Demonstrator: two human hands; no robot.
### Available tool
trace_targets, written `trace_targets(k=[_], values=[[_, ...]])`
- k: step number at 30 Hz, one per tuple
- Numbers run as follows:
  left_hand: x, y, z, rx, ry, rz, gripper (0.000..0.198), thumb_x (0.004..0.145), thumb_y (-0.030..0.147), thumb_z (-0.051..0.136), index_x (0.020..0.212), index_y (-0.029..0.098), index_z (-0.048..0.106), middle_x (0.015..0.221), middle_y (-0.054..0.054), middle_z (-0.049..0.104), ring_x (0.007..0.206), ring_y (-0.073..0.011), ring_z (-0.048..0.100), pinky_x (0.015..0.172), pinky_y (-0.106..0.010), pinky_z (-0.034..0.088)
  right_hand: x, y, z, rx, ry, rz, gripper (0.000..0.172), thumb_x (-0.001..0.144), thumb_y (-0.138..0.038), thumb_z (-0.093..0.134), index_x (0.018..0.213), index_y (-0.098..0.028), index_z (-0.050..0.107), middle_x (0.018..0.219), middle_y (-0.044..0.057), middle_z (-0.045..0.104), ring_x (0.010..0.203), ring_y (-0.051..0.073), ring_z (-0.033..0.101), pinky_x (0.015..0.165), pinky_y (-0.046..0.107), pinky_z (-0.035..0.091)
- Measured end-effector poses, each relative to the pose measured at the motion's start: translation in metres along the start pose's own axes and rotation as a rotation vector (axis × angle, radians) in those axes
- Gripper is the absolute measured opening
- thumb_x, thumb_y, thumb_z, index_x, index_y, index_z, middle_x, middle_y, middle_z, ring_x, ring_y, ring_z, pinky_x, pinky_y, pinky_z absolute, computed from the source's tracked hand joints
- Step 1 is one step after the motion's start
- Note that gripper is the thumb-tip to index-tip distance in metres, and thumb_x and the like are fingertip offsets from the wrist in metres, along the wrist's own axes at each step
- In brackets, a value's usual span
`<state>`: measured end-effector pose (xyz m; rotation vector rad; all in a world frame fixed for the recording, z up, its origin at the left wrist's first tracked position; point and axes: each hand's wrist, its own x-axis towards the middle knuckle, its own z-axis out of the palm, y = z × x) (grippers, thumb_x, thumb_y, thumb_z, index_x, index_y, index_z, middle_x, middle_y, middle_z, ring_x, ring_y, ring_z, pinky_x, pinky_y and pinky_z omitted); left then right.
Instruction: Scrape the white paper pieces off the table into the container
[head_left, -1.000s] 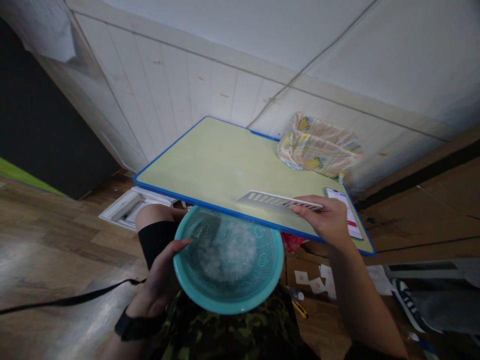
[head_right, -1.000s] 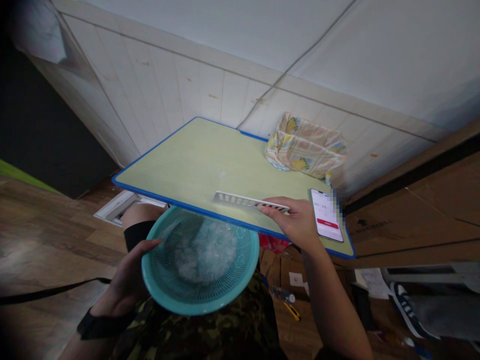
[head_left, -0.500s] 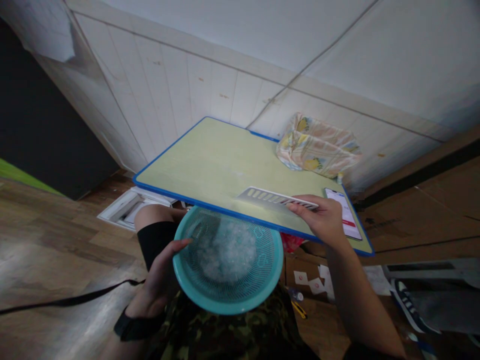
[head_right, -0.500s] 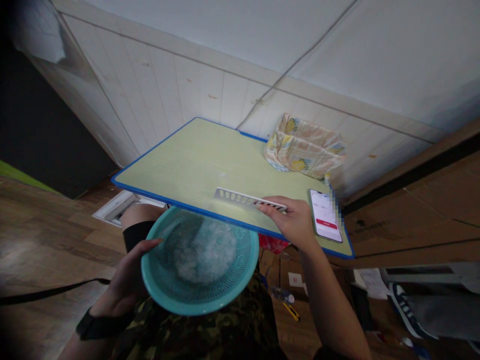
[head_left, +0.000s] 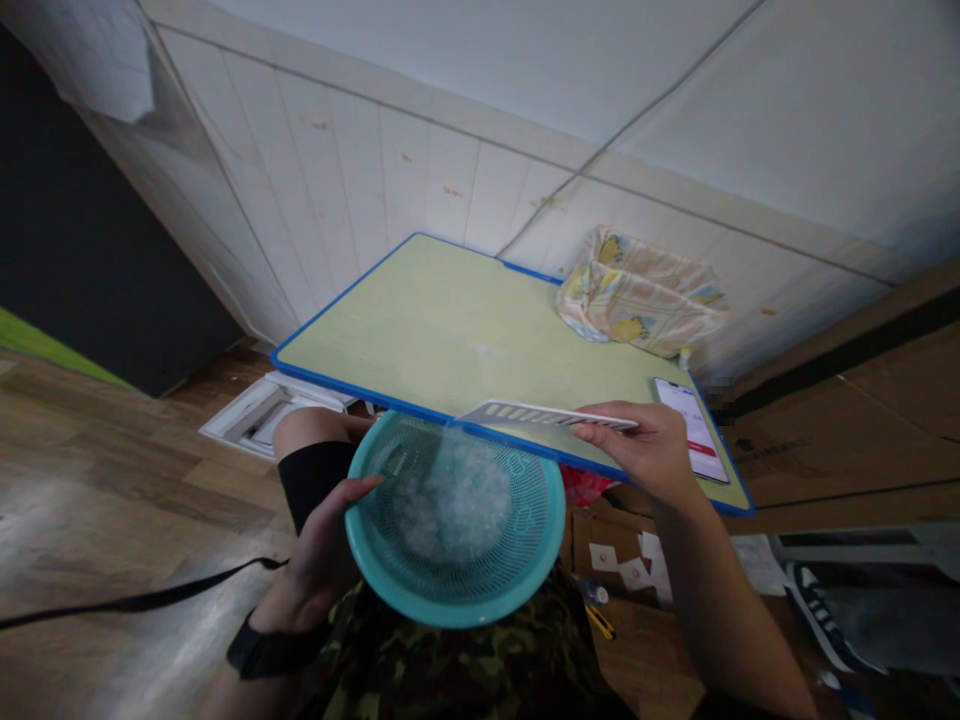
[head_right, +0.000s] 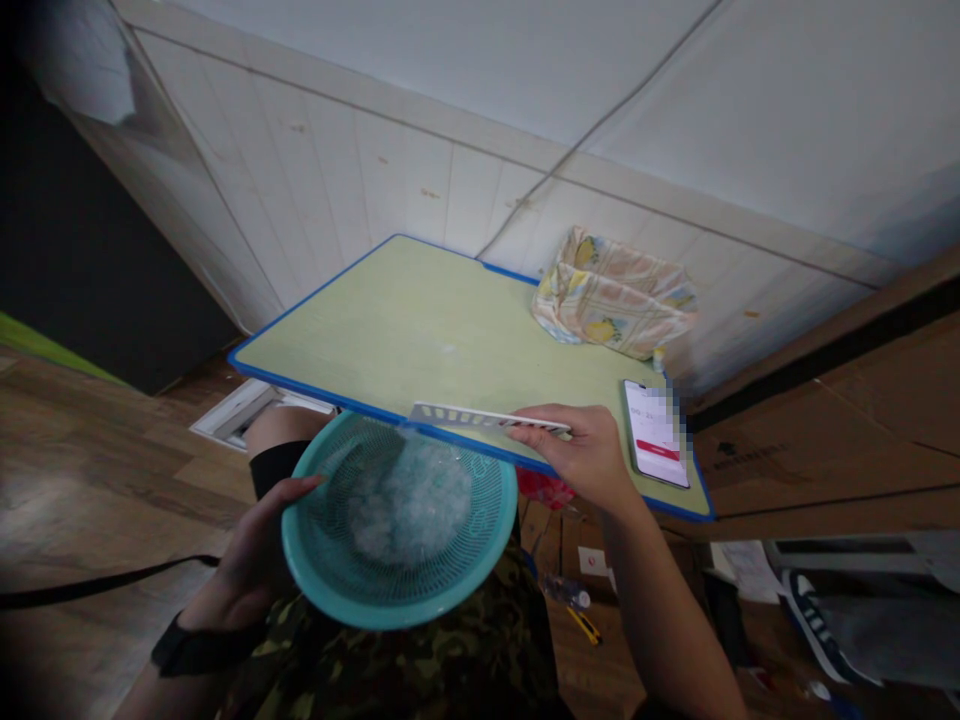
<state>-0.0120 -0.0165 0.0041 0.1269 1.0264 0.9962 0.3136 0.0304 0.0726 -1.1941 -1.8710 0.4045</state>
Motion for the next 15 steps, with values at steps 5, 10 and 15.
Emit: trace_targets(k=[5, 10, 15], values=[[0.003, -0.003, -0.005, -0.015, -0.025, 0.008, 0.021, 0.087, 0.014, 0.060, 0.092, 0.009, 0.080, 0.078, -0.014, 0.083, 0.083, -0.0330, 0.079, 0.083, -0.043, 0.063, 0.005, 0.016, -0.003, -0.107, 0.172, 0.035, 0.013, 0.080, -0.036, 0.077, 0.087, -0.026, 0.081, 0.084, 0.002, 0.079, 0.073, 0.022, 0.075, 0.067, 0.032, 0.061], [0.002, -0.004, -0.005, -0.020, -0.048, -0.004, 0.018, 0.085, 0.015, 0.064, 0.089, 0.009, 0.080, 0.082, -0.015, 0.083, 0.086, -0.0333, 0.079, 0.085, -0.042, 0.062, 0.009, 0.029, 0.001, -0.193, 0.197, 0.068, 0.017, 0.082, -0.039, 0.074, 0.089, -0.025, 0.081, 0.089, 0.003, 0.080, 0.077, 0.023, 0.075, 0.071, 0.033, 0.060], [0.001, -0.002, -0.003, -0.018, -0.032, -0.012, 0.021, 0.088, 0.014, 0.059, 0.089, 0.007, 0.079, 0.083, -0.016, 0.083, 0.085, -0.0330, 0.079, 0.084, -0.042, 0.063, 0.002, 0.020, -0.001, -0.146, 0.111, 0.032, 0.012, 0.082, -0.036, 0.075, 0.086, -0.026, 0.081, 0.085, 0.002, 0.080, 0.076, 0.021, 0.075, 0.069, 0.030, 0.060]])
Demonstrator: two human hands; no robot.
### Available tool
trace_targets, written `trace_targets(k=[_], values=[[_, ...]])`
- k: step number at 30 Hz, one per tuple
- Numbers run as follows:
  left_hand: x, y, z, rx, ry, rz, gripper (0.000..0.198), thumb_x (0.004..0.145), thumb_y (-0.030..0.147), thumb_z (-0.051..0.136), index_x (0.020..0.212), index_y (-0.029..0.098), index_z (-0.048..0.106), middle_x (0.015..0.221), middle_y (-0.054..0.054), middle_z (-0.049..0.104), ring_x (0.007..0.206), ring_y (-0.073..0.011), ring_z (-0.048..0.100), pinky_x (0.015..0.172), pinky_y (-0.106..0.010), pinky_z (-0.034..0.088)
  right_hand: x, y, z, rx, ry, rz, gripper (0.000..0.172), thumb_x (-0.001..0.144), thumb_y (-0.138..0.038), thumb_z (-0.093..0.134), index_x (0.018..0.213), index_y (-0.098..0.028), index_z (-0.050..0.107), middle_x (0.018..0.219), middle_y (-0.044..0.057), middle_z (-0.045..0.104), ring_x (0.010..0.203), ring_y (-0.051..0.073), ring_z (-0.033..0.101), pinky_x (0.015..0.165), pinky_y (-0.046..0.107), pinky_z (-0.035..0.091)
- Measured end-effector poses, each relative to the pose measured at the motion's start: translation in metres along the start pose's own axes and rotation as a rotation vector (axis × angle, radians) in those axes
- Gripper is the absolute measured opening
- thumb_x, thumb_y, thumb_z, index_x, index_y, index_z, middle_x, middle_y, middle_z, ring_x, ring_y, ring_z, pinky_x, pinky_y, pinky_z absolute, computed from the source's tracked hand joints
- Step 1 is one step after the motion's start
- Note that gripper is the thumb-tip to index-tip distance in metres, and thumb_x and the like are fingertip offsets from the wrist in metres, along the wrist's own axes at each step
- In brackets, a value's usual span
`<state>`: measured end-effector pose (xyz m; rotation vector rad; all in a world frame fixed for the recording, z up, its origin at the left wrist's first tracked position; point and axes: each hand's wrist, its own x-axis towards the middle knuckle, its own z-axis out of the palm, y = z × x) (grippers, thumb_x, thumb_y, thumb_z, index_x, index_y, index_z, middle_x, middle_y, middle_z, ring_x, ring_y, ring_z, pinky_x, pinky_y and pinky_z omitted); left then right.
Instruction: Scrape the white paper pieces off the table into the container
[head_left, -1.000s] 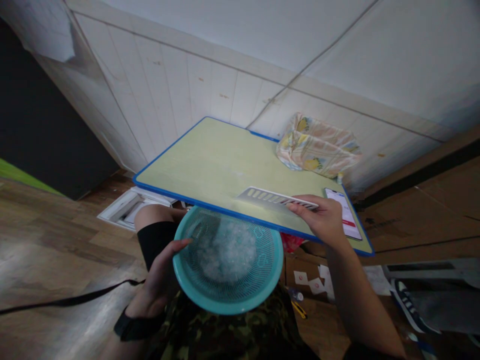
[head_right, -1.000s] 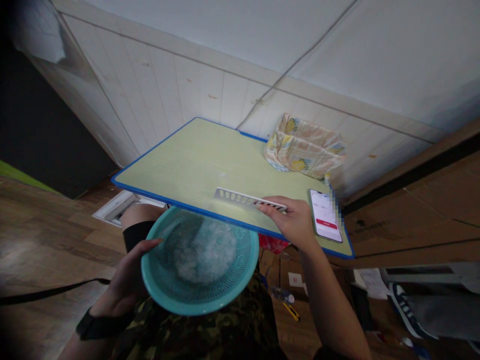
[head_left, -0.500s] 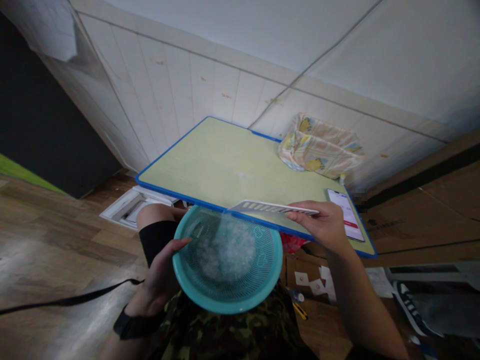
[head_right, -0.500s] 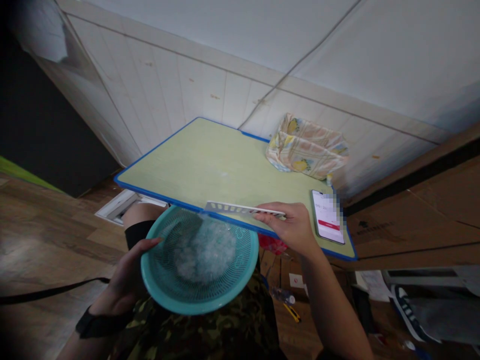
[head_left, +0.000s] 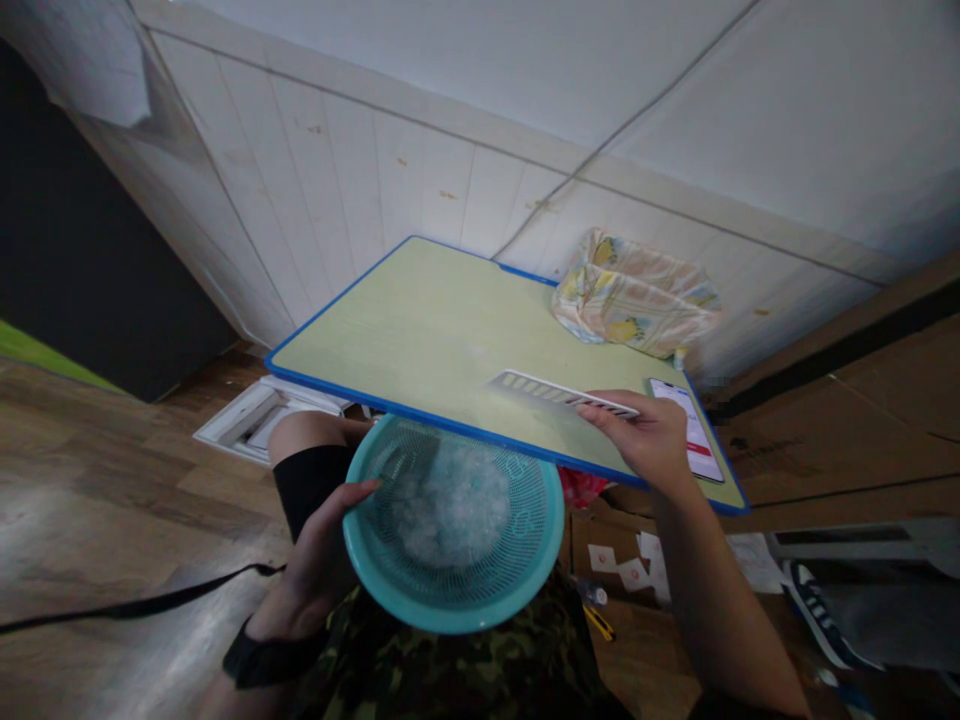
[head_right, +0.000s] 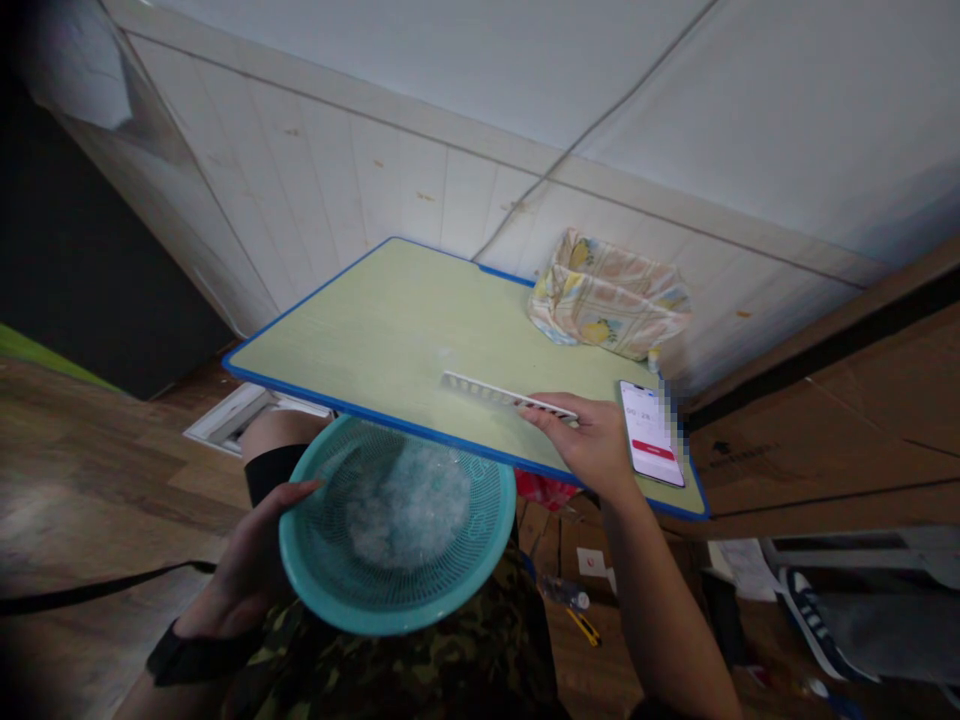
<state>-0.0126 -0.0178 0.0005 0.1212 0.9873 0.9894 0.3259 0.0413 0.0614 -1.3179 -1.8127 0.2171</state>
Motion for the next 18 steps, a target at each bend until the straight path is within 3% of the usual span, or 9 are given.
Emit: trace_targets(k=[2, 8, 12, 18], values=[[0.000, 0.000, 0.001, 0.007, 0.020, 0.002, 0.023, 0.089, 0.013, 0.057, 0.091, 0.007, 0.079, 0.086, -0.017, 0.083, 0.085, -0.0330, 0.079, 0.083, -0.042, 0.063, 0.001, -0.002, -0.001, 0.023, -0.006, -0.003, 0.012, 0.081, -0.036, 0.076, 0.085, -0.026, 0.081, 0.084, 0.002, 0.079, 0.074, 0.021, 0.075, 0.068, 0.029, 0.059], [-0.003, 0.000, 0.003, 0.018, 0.049, 0.000, 0.024, 0.088, 0.013, 0.058, 0.098, 0.007, 0.079, 0.085, -0.016, 0.083, 0.084, -0.0329, 0.079, 0.081, -0.042, 0.064, 0.020, 0.011, 0.014, 0.028, 0.140, 0.073, 0.019, 0.081, -0.038, 0.075, 0.091, -0.023, 0.081, 0.090, 0.003, 0.080, 0.076, 0.021, 0.074, 0.070, 0.031, 0.059], [-0.004, -0.001, 0.002, 0.017, 0.062, 0.009, 0.023, 0.087, 0.013, 0.060, 0.099, 0.007, 0.079, 0.088, -0.017, 0.083, 0.081, -0.0331, 0.079, 0.081, -0.043, 0.064, 0.025, 0.017, 0.022, 0.032, 0.113, 0.077, 0.020, 0.082, -0.038, 0.073, 0.093, -0.022, 0.081, 0.092, 0.005, 0.080, 0.080, 0.022, 0.075, 0.074, 0.032, 0.058], [-0.002, 0.000, 0.002, 0.011, 0.042, 0.010, 0.022, 0.086, 0.014, 0.062, 0.098, 0.007, 0.079, 0.085, -0.016, 0.083, 0.079, -0.0330, 0.079, 0.079, -0.042, 0.064, 0.018, 0.009, 0.011, 0.022, 0.027, 0.049, 0.016, 0.080, -0.037, 0.076, 0.087, -0.024, 0.081, 0.086, 0.003, 0.080, 0.075, 0.022, 0.075, 0.070, 0.031, 0.059]])
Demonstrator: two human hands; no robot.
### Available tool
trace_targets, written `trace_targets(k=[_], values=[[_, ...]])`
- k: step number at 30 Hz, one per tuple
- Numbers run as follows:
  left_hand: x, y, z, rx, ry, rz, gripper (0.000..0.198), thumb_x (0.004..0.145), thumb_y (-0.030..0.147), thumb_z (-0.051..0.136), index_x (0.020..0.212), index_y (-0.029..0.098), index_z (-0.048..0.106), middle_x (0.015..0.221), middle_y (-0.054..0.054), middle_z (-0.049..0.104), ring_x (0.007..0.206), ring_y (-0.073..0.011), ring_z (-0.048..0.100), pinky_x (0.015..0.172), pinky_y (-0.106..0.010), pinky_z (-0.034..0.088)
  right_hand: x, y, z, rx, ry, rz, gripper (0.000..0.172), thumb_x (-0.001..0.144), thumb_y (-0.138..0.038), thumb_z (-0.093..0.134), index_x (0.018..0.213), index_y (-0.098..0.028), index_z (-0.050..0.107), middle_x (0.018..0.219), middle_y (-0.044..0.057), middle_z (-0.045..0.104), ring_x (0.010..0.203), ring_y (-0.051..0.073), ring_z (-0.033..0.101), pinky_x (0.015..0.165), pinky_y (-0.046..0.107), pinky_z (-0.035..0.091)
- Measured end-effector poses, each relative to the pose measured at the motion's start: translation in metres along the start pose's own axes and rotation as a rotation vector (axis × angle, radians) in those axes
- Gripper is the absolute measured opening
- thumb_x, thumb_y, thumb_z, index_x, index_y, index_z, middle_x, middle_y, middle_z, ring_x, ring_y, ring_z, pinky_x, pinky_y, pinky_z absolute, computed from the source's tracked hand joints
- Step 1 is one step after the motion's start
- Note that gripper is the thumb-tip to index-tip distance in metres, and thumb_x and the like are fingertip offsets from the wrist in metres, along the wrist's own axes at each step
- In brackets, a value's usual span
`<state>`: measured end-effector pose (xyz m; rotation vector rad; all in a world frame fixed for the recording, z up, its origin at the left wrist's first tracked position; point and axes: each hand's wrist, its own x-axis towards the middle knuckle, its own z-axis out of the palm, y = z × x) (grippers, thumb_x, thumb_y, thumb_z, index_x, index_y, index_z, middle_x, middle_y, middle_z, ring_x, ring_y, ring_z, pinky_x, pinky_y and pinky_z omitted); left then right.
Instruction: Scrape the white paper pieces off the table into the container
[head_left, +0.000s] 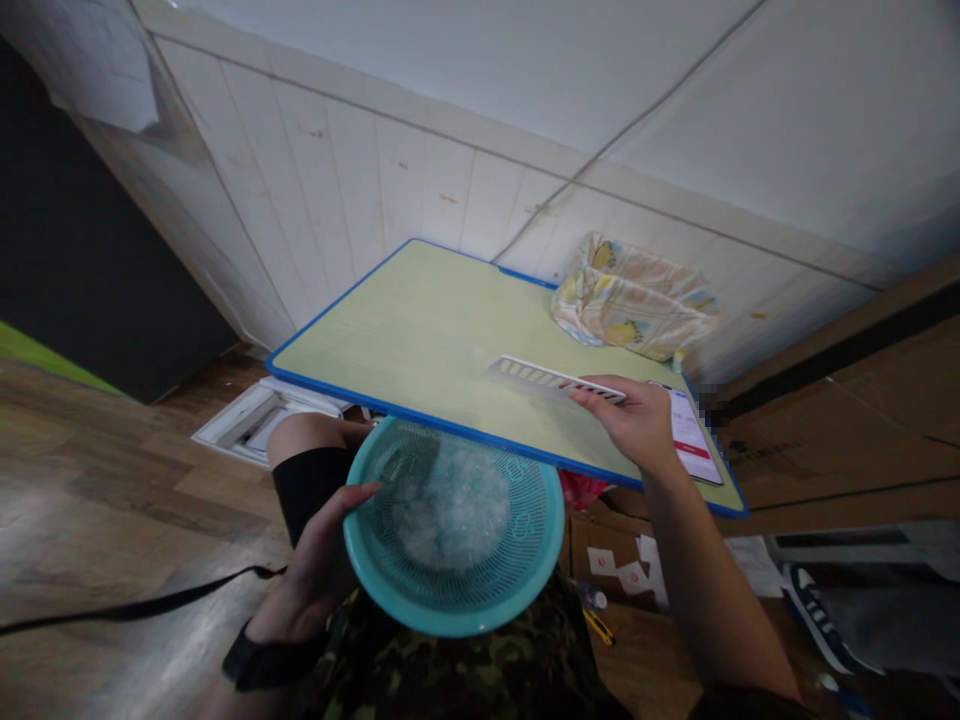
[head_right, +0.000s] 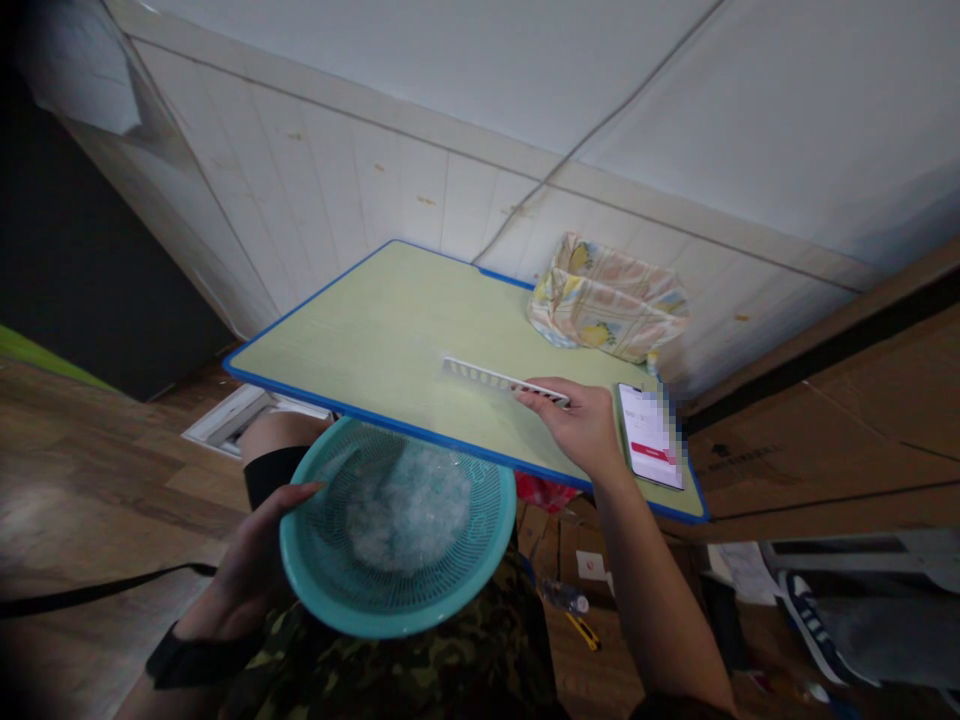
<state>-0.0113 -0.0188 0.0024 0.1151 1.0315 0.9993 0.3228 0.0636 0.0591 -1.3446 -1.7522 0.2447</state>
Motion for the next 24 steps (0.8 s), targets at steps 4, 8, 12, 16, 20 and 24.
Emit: trace_targets(k=[4, 8, 12, 16, 20, 24], values=[[-0.002, 0.001, 0.002, 0.008, 0.000, -0.012, 0.022, 0.087, 0.013, 0.059, 0.094, 0.007, 0.079, 0.084, -0.017, 0.083, 0.079, -0.0323, 0.079, 0.077, -0.041, 0.064, -0.002, -0.007, -0.001, 0.039, -0.028, -0.015, 0.012, 0.080, -0.035, 0.077, 0.086, -0.025, 0.081, 0.085, 0.002, 0.080, 0.075, 0.020, 0.075, 0.069, 0.029, 0.059], [-0.003, 0.001, 0.004, -0.004, 0.022, 0.006, 0.024, 0.085, 0.012, 0.061, 0.101, 0.007, 0.078, 0.081, -0.014, 0.083, 0.077, -0.0314, 0.079, 0.079, -0.041, 0.064, 0.000, -0.011, 0.007, 0.048, 0.012, -0.022, 0.015, 0.081, -0.035, 0.075, 0.089, -0.024, 0.081, 0.088, 0.003, 0.080, 0.079, 0.021, 0.075, 0.074, 0.032, 0.060], [-0.002, 0.001, 0.002, -0.021, 0.032, -0.002, 0.029, 0.083, 0.013, 0.063, 0.108, 0.009, 0.077, 0.075, -0.012, 0.082, 0.079, -0.0328, 0.079, 0.079, -0.041, 0.064, -0.004, -0.015, 0.009, 0.045, -0.061, -0.039, 0.014, 0.082, -0.036, 0.074, 0.089, -0.025, 0.081, 0.089, 0.003, 0.080, 0.081, 0.022, 0.076, 0.075, 0.032, 0.061], [0.001, -0.001, -0.002, -0.015, -0.019, -0.012, 0.031, 0.083, 0.015, 0.065, 0.111, 0.009, 0.076, 0.084, -0.014, 0.083, 0.083, -0.0331, 0.079, 0.081, -0.041, 0.063, -0.015, -0.022, 0.003, 0.058, -0.090, -0.081, 0.012, 0.081, -0.032, 0.076, 0.089, -0.027, 0.082, 0.088, 0.003, 0.080, 0.077, 0.022, 0.076, 0.072, 0.032, 0.062], [0.001, -0.002, -0.003, -0.004, 0.000, -0.006, 0.032, 0.084, 0.016, 0.065, 0.113, 0.008, 0.075, 0.095, -0.015, 0.083, 0.084, -0.0327, 0.079, 0.082, -0.040, 0.063, -0.023, -0.028, -0.002, 0.085, -0.105, -0.111, 0.009, 0.079, -0.028, 0.078, 0.088, -0.028, 0.082, 0.085, 0.001, 0.079, 0.074, 0.021, 0.076, 0.070, 0.031, 0.063], [0.001, -0.002, -0.002, 0.012, -0.017, 0.006, 0.029, 0.085, 0.017, 0.065, 0.111, 0.009, 0.076, 0.095, -0.015, 0.083, 0.085, -0.0326, 0.079, 0.083, -0.041, 0.063, -0.025, -0.031, -0.004, 0.114, -0.118, -0.091, 0.009, 0.079, -0.027, 0.079, 0.087, -0.028, 0.082, 0.083, 0.001, 0.079, 0.071, 0.021, 0.076, 0.068, 0.030, 0.063]])
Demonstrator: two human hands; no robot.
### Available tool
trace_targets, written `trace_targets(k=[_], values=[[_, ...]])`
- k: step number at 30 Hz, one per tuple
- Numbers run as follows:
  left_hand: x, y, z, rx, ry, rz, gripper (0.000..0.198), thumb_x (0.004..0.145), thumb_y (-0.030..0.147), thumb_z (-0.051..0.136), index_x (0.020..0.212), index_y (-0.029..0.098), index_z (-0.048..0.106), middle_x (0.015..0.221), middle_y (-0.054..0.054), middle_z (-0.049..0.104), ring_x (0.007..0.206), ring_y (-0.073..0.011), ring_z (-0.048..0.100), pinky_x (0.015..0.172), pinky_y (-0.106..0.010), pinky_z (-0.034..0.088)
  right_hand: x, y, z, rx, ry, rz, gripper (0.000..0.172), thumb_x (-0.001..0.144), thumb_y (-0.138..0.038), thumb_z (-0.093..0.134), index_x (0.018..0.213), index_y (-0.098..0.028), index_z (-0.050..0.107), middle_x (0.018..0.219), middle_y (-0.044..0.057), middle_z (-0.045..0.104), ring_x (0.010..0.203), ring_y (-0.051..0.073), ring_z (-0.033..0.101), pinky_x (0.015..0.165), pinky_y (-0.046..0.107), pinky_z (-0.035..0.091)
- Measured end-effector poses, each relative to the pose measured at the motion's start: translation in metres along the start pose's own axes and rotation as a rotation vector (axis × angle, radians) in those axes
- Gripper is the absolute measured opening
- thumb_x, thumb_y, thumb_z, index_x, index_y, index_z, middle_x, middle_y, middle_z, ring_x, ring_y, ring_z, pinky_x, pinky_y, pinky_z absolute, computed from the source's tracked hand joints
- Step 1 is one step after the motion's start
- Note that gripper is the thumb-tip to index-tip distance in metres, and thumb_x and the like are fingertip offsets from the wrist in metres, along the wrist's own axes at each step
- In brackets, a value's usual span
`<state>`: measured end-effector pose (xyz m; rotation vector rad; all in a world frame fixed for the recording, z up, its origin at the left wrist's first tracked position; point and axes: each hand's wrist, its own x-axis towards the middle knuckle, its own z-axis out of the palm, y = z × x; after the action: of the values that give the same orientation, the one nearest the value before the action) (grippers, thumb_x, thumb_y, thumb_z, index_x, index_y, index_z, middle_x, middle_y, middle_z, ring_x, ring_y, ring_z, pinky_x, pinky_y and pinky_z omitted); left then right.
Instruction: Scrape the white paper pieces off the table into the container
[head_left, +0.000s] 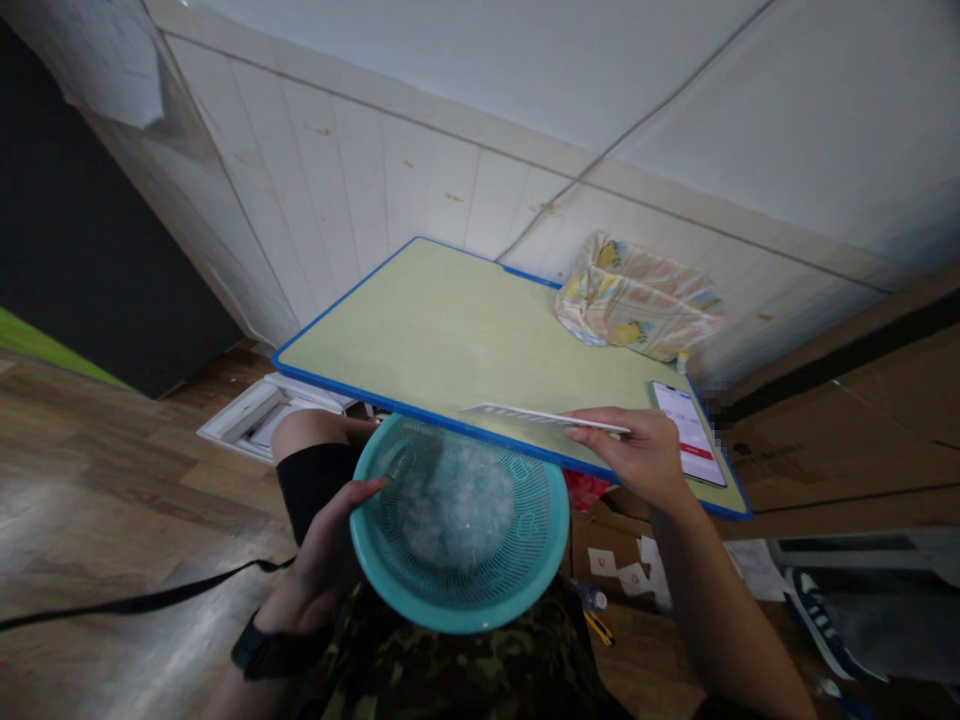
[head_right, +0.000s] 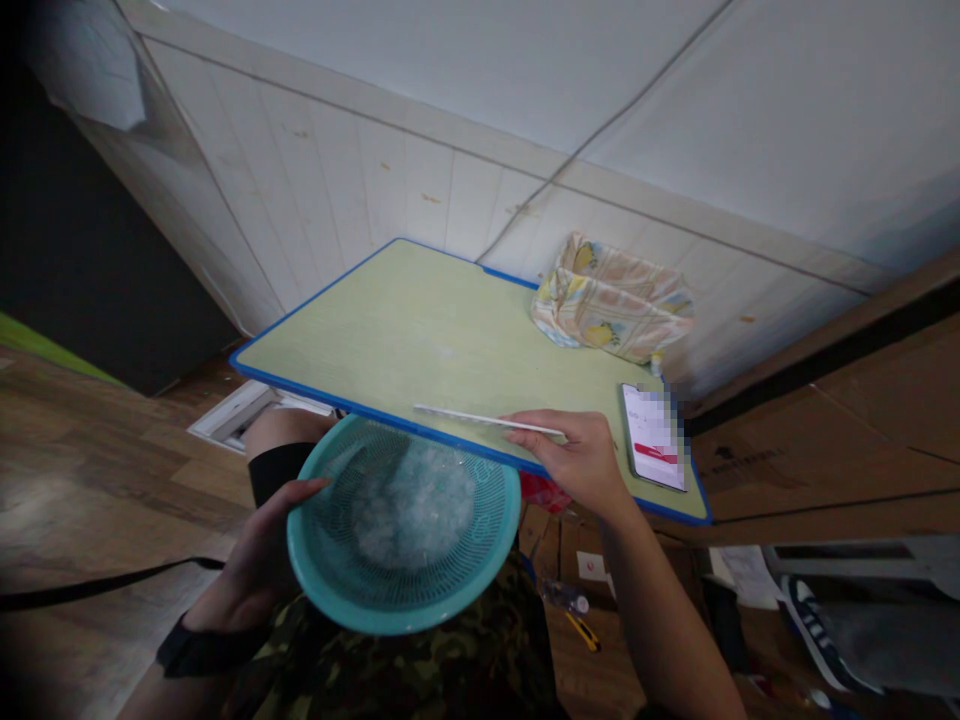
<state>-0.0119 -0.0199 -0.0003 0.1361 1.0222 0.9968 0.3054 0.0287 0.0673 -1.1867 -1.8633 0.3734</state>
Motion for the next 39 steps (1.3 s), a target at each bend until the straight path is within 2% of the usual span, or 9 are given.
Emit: trace_targets(k=[6, 9, 18, 24, 27, 30, 39], values=[[-0.001, 0.000, 0.001, 0.011, -0.006, 0.008, 0.026, 0.087, 0.015, 0.062, 0.107, 0.008, 0.077, 0.096, -0.016, 0.083, 0.084, -0.0320, 0.079, 0.083, -0.041, 0.063, 0.002, 0.002, 0.001, -0.029, 0.051, -0.005, 0.011, 0.080, -0.025, 0.077, 0.090, -0.028, 0.082, 0.087, 0.001, 0.080, 0.076, 0.021, 0.076, 0.072, 0.030, 0.063], [-0.002, 0.001, 0.003, 0.014, 0.007, 0.016, 0.027, 0.088, 0.014, 0.060, 0.107, 0.007, 0.077, 0.092, -0.016, 0.083, 0.082, -0.0316, 0.079, 0.083, -0.041, 0.063, 0.002, 0.001, 0.002, -0.028, 0.029, -0.010, 0.012, 0.081, -0.023, 0.076, 0.091, -0.029, 0.082, 0.089, 0.000, 0.080, 0.079, 0.021, 0.077, 0.075, 0.030, 0.063], [-0.003, 0.001, 0.006, 0.008, 0.016, 0.035, 0.027, 0.088, 0.014, 0.060, 0.108, 0.006, 0.076, 0.088, -0.015, 0.083, 0.081, -0.0315, 0.079, 0.081, -0.040, 0.063, -0.007, -0.005, -0.007, 0.002, -0.046, -0.041, 0.016, 0.081, -0.021, 0.078, 0.094, -0.029, 0.081, 0.088, -0.002, 0.079, 0.073, 0.017, 0.076, 0.068, 0.024, 0.061], [-0.002, 0.002, 0.003, -0.011, 0.000, 0.034, 0.025, 0.087, 0.013, 0.061, 0.104, 0.006, 0.077, 0.092, -0.017, 0.083, 0.080, -0.0313, 0.079, 0.081, -0.041, 0.063, 0.009, 0.011, 0.009, -0.073, 0.145, 0.002, 0.012, 0.082, -0.024, 0.077, 0.093, -0.026, 0.081, 0.091, 0.000, 0.080, 0.079, 0.019, 0.076, 0.073, 0.026, 0.061], [-0.001, 0.003, 0.000, -0.019, -0.007, 0.032, 0.025, 0.085, 0.012, 0.062, 0.104, 0.005, 0.077, 0.093, -0.017, 0.083, 0.078, -0.0308, 0.079, 0.080, -0.041, 0.063, 0.017, 0.019, 0.019, -0.093, 0.171, 0.015, 0.013, 0.084, -0.026, 0.074, 0.095, -0.025, 0.081, 0.094, 0.001, 0.079, 0.084, 0.021, 0.077, 0.078, 0.029, 0.061], [-0.001, 0.003, -0.001, -0.035, -0.010, 0.006, 0.025, 0.084, 0.012, 0.063, 0.104, 0.005, 0.077, 0.090, -0.017, 0.083, 0.078, -0.0312, 0.079, 0.077, -0.039, 0.064, 0.017, 0.020, 0.021, -0.090, 0.144, 0.009, 0.012, 0.085, -0.026, 0.073, 0.094, -0.025, 0.081, 0.094, 0.001, 0.079, 0.085, 0.021, 0.077, 0.080, 0.030, 0.061], [-0.006, 0.005, 0.007, -0.008, 0.003, 0.047, 0.027, 0.089, 0.014, 0.057, 0.106, 0.007, 0.077, 0.094, -0.017, 0.083, 0.079, -0.0301, 0.079, 0.076, -0.039, 0.064, 0.008, 0.001, 0.004, 0.023, -0.054, -0.008, 0.014, 0.082, -0.024, 0.076, 0.094, -0.028, 0.082, 0.093, 0.001, 0.079, 0.082, 0.021, 0.077, 0.077, 0.029, 0.062]])
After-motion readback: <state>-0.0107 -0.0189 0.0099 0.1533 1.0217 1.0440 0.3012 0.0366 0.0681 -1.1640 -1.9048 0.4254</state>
